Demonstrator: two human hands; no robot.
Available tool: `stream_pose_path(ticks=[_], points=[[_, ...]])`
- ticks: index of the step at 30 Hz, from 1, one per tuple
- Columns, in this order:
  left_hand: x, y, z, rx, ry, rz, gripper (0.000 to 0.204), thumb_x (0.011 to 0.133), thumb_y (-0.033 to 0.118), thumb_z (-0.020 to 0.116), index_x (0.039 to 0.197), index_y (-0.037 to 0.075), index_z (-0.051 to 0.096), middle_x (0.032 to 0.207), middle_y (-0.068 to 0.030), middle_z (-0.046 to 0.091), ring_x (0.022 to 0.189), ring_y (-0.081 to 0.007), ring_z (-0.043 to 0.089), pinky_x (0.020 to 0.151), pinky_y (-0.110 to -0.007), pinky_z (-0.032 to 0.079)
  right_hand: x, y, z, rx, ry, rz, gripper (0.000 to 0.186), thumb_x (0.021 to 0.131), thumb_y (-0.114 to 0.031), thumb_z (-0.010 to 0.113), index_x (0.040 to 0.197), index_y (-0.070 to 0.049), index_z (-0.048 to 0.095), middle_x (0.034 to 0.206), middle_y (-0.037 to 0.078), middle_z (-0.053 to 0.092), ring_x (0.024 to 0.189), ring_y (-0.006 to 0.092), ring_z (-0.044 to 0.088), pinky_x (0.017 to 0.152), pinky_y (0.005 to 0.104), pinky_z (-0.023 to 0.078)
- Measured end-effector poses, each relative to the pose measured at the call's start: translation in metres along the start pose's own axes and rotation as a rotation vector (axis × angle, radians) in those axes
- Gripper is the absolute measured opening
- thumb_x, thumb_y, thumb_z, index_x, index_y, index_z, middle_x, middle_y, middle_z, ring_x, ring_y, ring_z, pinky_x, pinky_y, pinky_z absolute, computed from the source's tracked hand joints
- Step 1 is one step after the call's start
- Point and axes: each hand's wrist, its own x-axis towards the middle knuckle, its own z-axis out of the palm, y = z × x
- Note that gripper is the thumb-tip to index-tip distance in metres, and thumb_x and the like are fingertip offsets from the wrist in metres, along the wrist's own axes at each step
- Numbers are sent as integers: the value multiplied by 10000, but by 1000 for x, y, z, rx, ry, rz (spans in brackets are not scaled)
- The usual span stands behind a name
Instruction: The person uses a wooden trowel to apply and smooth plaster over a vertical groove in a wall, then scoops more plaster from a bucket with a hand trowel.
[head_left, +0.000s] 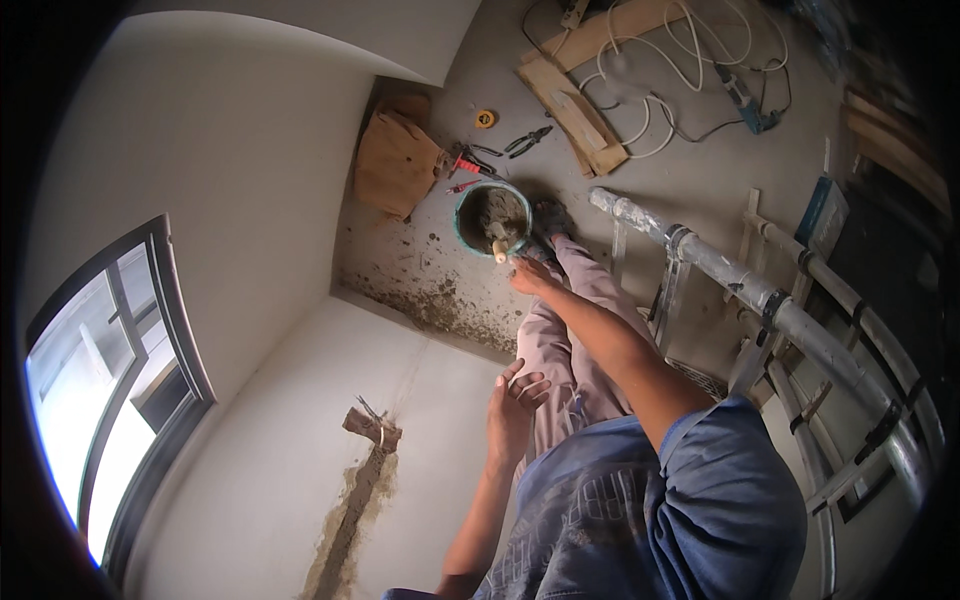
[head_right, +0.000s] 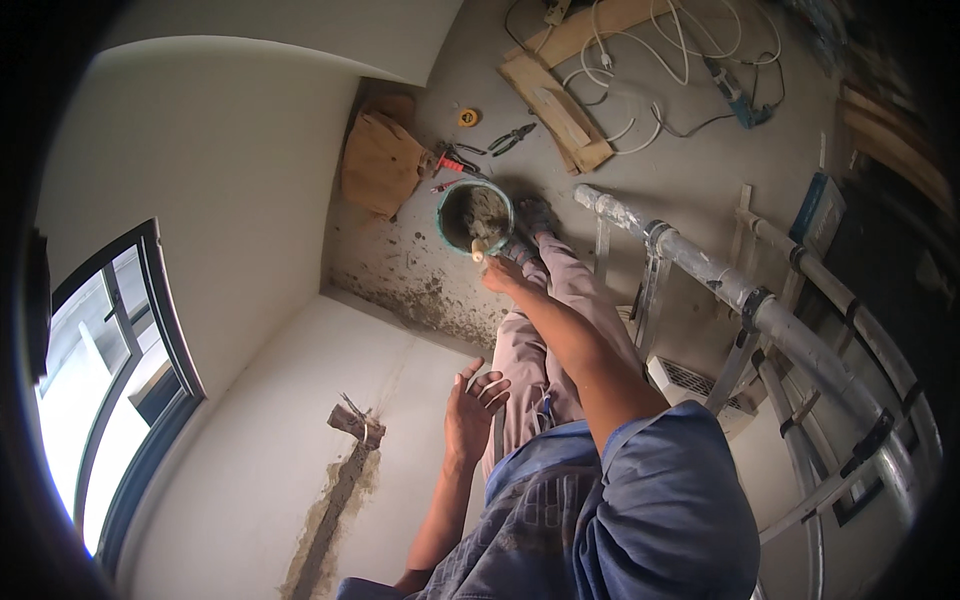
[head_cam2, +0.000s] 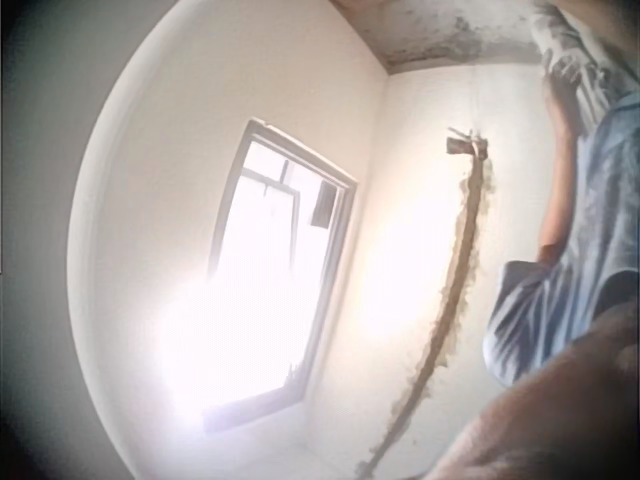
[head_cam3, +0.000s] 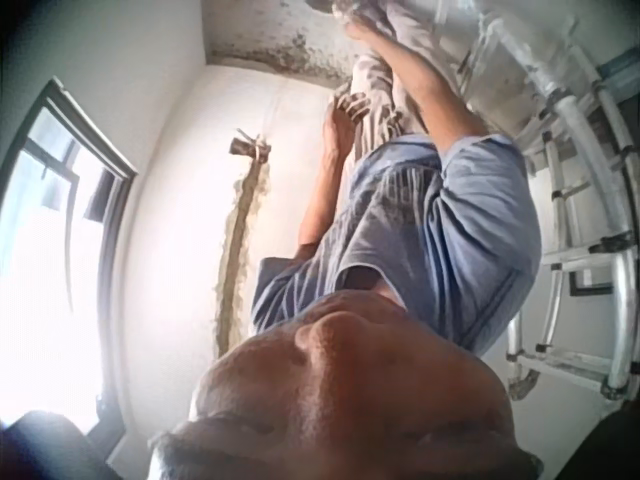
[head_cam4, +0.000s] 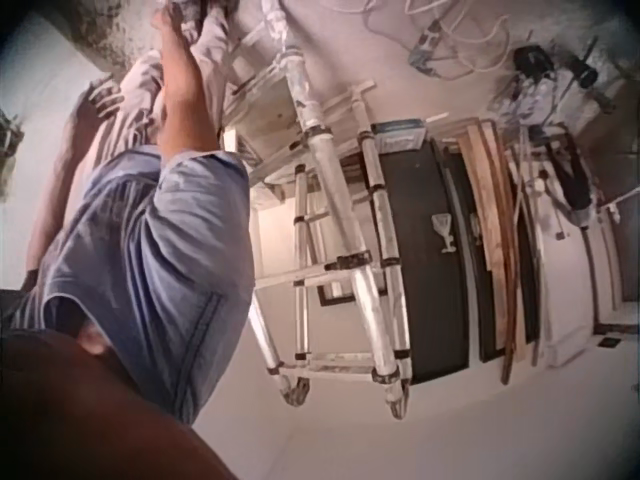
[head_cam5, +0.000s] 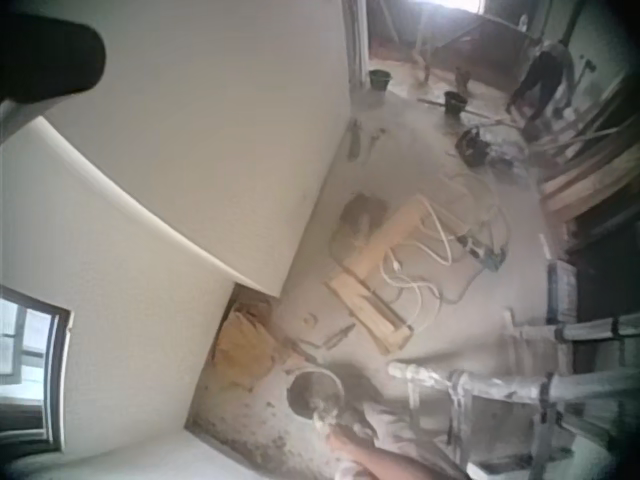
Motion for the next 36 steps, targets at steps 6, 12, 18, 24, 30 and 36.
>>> stream_pose_path(ticks=[6,12,18,24,30,36], points=[[9,5,-4,61,14,51,549,997,475,402,1352,56,398,1134,-112,581,1063,-249,581,936,-387,437,-27,47,-40,4,36,-27,395,827,-259,557,1171,-67,582,1113,215,639,1049,376,608,897,454,492],[67,-15,-53,213,131,17,556,991,467,444,1340,34,434,1126,-118,604,1037,-245,607,901,-383,462,-72,109,-76,-260,-143,239,558,842,-332,569,1337,-89,486,1365,272,469,1274,395,452,1064,466,376],[235,-29,-150,653,233,-22,486,988,404,497,1280,16,505,1056,-128,659,911,-231,654,805,-371,514,-116,122,-39,-206,-159,415,634,780,-355,622,1352,-123,480,1459,232,325,1342,437,326,1060,536,358],[438,7,-214,1539,340,463,337,927,331,532,1089,47,614,947,-235,672,886,-433,635,760,-483,513,-113,131,-3,-289,-108,430,589,781,-307,658,1310,-105,495,1384,211,376,1271,433,395,1012,557,390],[613,50,-140,1637,73,570,382,890,292,531,1169,34,571,1114,-226,639,1028,-410,609,847,-510,483,-107,139,8,-280,108,367,489,780,-269,631,1229,-86,568,1271,218,488,1212,404,448,985,529,406],[686,18,-140,2177,3,489,716,760,327,655,1416,172,415,1452,-95,447,1369,-291,382,1039,-641,295,-109,143,15,-217,138,406,503,766,-302,653,1231,-121,583,1292,197,468,1232,397,430,998,540,385]])
